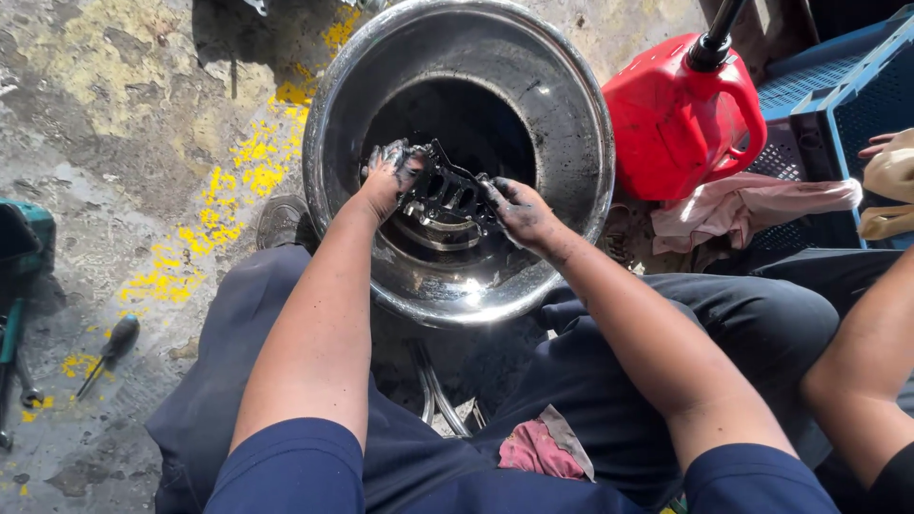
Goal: Cleaning a metal engine component inside a basin with liquid.
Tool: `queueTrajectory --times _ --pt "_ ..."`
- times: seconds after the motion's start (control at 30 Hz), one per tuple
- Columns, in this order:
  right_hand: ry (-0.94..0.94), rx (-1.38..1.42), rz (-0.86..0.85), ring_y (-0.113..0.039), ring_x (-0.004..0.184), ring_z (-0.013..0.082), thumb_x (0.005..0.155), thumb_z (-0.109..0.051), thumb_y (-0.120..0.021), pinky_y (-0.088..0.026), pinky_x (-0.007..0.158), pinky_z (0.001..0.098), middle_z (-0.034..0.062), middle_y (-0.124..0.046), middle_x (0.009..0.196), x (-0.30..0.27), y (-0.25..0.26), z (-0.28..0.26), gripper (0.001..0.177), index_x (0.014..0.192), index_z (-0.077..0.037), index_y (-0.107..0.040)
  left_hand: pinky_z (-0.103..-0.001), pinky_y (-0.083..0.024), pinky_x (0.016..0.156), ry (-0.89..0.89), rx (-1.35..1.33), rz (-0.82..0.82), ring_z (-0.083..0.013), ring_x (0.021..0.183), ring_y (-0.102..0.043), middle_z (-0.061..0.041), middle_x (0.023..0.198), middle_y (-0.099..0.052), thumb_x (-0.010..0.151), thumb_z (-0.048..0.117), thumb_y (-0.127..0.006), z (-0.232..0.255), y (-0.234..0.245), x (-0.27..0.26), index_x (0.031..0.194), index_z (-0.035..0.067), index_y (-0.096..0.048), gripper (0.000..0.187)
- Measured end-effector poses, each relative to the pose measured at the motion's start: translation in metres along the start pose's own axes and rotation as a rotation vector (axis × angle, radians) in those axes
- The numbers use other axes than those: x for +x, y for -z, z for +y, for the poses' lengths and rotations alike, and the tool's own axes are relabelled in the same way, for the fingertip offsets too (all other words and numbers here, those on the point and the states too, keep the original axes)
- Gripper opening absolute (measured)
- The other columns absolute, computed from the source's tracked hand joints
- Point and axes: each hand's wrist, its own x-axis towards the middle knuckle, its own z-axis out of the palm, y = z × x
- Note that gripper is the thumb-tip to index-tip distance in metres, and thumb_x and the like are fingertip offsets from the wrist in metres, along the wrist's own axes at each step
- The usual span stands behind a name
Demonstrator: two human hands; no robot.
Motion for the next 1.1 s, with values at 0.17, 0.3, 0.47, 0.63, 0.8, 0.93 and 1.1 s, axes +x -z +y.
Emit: queueTrajectory --times 0.17,0.3,0.47,0.63,0.8,0.93,1.1 --pt "0.05 0.239 0.19 -0.056 0.083 0.0081 0.108 -0.022 -0.053 -0.051 0.075 0.0269 0.0018 -0.066 0.094 0.05 -0.086 0.073 0.024 0.118 -0.004 -0.066 -0.051 -0.012 0.125 0.122 -0.104 0.071 -0.045 0.152 -0.017 -0.019 0.161 -0.036 0.077 0.076 -0.069 0.054 0.034 -0.02 0.147 0.011 -0.05 0.097" --pt "-0.076 0.512 0.297 -0.049 0.074 0.0165 0.11 -0.021 -0.052 -0.044 0.066 0.0333 0.0072 -0.061 0.088 0.062 -0.139 0.039 0.022 0.121 -0.007 -0.065 -0.047 -0.029 0.118 0.118 -0.114 0.212 -0.0418 0.141 -0.038 -0.023 0.148 -0.051 0.076 0.069 -0.08 0.067 0.042 -0.037 0.137 0.005 -0.058 0.092" --pt "0.282 0.085 0.548 -0.067 0.095 0.0319 0.104 -0.018 -0.057 -0.054 0.083 0.0388 0.0143 -0.069 0.105 0.041 -0.152 0.0 0.019 0.105 -0.003 -0.068 -0.036 -0.047 0.089 0.161 -0.7 0.251 -0.0229 0.101 -0.058 -0.011 0.115 -0.065 0.085 0.032 -0.084 0.031 0.029 -0.031 0.121 0.003 -0.064 0.05" --pt "0.301 -0.361 0.411 -0.059 0.118 0.034 0.103 -0.036 -0.064 -0.049 0.103 0.0449 0.0117 -0.065 0.121 0.016 -0.094 -0.023 0.028 0.105 -0.009 -0.071 -0.027 -0.052 0.084 0.16 -0.857 0.246 -0.0116 0.092 -0.064 -0.002 0.103 -0.07 0.095 0.014 -0.074 0.025 0.035 -0.027 0.112 0.004 -0.069 0.021" --pt "0.306 -0.709 0.345 -0.04 0.136 0.0419 0.06 -0.072 -0.083 -0.031 0.106 0.0583 0.0225 -0.043 0.144 0.028 -0.051 0.01 0.114 0.144 -0.01 -0.039 -0.03 -0.051 0.087 0.239 -0.702 0.294 -0.0169 0.096 -0.064 -0.006 0.106 -0.07 0.096 0.019 -0.068 0.0 0.04 -0.021 0.115 0.004 -0.066 0.024" --pt "0.032 -0.808 0.109 -0.038 0.135 0.0345 0.069 -0.053 -0.084 -0.029 0.11 0.058 0.0187 -0.035 0.15 0.042 -0.061 0.05 0.117 0.161 -0.025 -0.018 -0.034 -0.05 0.088 0.275 -0.363 0.174 -0.0235 0.098 -0.065 -0.012 0.107 -0.071 0.104 0.029 -0.061 -0.059 0.045 -0.004 0.113 0.001 -0.066 0.03" --pt "0.014 -0.648 0.184 -0.039 0.14 0.0384 0.074 -0.041 -0.086 -0.031 0.114 0.0586 0.0171 -0.039 0.15 0.067 -0.1 0.072 0.105 0.16 -0.035 -0.025 -0.044 -0.05 0.091 -0.021 0.381 0.239 -0.0399 0.099 -0.064 -0.023 0.106 -0.069 0.098 0.02 -0.056 0.022 0.12 -0.038 0.107 -0.001 -0.067 0.026"
